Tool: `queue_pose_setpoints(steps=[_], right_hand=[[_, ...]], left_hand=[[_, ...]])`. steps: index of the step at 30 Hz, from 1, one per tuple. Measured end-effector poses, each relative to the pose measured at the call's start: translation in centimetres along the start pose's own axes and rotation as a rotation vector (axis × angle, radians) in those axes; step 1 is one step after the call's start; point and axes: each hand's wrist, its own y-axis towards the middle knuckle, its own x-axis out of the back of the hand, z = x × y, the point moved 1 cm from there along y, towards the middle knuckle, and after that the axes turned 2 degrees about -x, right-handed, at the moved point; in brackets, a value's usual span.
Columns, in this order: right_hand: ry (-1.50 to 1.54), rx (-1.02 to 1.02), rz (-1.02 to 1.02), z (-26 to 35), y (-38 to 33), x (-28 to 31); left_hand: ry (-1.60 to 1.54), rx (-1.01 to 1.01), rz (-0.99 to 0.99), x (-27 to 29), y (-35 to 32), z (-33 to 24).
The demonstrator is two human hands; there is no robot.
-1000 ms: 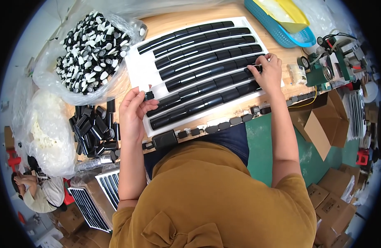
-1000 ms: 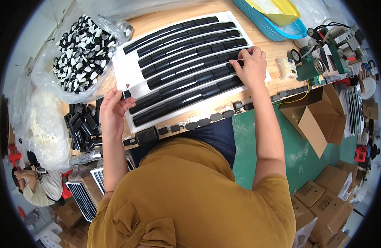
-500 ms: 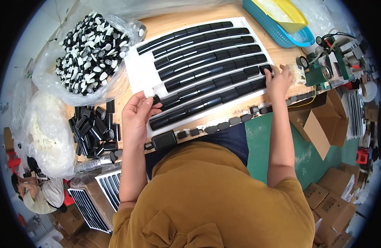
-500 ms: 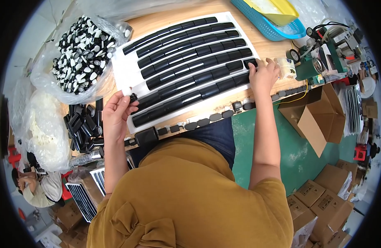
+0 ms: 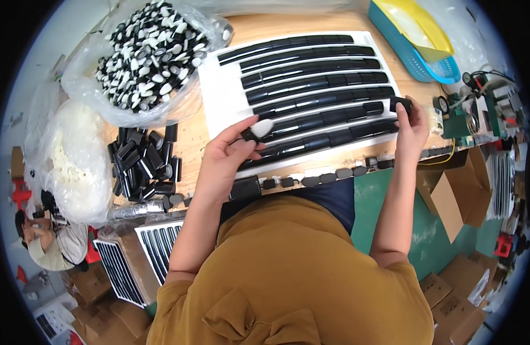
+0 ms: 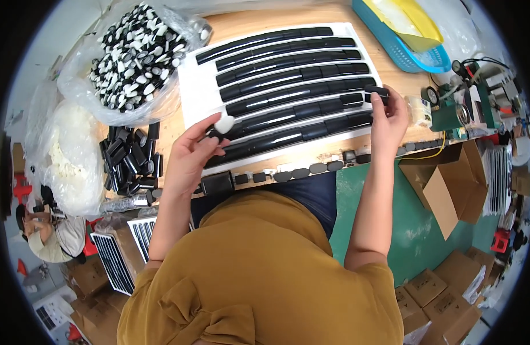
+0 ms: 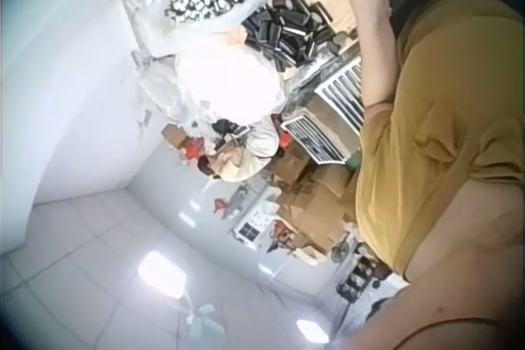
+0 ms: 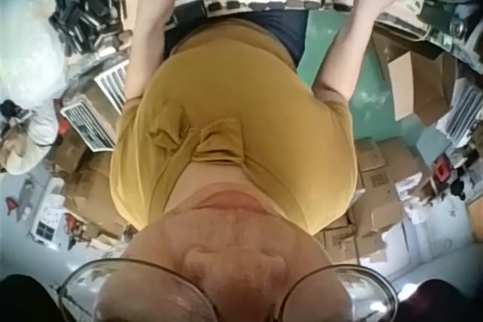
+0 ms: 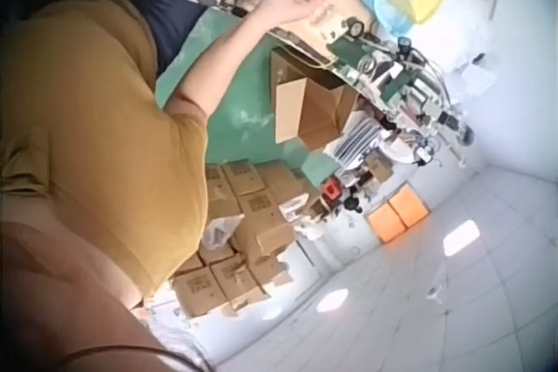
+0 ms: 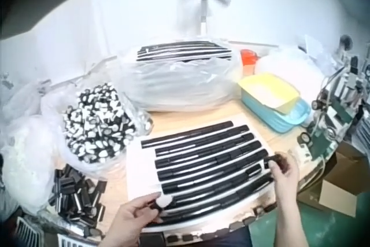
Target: Attaching small adhesive pads to black plastic components and organizing them in a tray.
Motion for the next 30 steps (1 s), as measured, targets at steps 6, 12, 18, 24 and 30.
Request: queue_pose_setpoints(steps=[6,12,18,24,30], right_hand=[[0.521,-0.331,0.683,8.8,-8.6,-5.9],[0.511,-0.400,0.848,9.7,-10.4,-6.9],[0.533,-0.384,0.930,10.0,-11.0,-7.0],[0.497,-0.364,0.956,10.2,-11.3,-6.5],[0.539,-0.346,0.904,10.6,-12.7,-7.0]], left_hand=[[-0.036,-0.009,0.125,-2.5,-0.4,-0.8],[-0.030,0.008,0.150,-2.6,-1.4,-0.9],[-0.039,0.027,0.141,-2.4,-1.9,-0.8],[0.064,0.036,0.166,-2.3,-2.2,-1.4],[-0.019,0.022,0.187,-1.8,-2.3,-1.3]])
